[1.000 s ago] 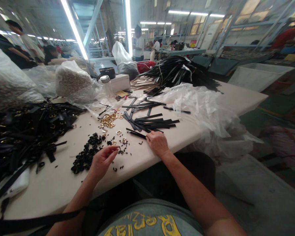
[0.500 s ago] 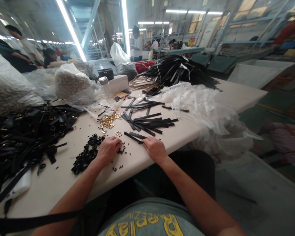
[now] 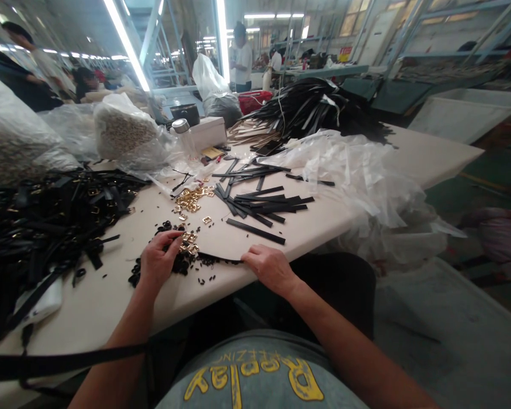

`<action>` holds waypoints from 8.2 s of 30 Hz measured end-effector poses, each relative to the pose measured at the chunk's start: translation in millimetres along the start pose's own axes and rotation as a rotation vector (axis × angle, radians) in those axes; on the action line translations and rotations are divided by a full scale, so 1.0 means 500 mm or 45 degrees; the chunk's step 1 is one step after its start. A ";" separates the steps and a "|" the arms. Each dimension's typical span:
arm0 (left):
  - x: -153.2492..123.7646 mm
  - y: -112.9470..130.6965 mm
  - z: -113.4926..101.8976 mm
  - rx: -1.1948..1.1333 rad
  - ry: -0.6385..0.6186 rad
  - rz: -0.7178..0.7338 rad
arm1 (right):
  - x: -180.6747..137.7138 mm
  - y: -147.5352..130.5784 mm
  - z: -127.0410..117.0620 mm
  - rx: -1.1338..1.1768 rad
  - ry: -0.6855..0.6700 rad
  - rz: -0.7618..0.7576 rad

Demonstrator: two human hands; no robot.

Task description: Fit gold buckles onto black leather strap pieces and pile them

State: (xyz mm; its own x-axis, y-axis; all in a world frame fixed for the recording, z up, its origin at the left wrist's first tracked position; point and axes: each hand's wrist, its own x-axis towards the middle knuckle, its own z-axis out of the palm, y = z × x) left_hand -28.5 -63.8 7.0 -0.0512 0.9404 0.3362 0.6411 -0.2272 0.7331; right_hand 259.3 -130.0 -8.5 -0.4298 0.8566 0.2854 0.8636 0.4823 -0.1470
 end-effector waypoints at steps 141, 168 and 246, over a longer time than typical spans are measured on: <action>-0.198 0.053 -0.039 -0.228 -0.322 -0.050 | -0.003 -0.153 0.009 0.597 0.146 -0.203; -0.070 0.014 -0.073 -0.379 -0.007 -0.373 | -0.004 -0.123 -0.006 0.701 0.290 -0.043; 0.027 0.033 0.016 0.644 -0.646 0.390 | -0.022 -0.110 -0.014 0.748 -0.012 0.148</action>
State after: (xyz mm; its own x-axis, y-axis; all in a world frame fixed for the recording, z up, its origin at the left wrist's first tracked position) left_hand -12.3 -52.8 18.8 0.4630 0.8828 0.0791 0.8477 -0.4671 0.2513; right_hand 218.3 -167.4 3.0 -0.3463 0.9100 0.2281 0.6156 0.4039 -0.6767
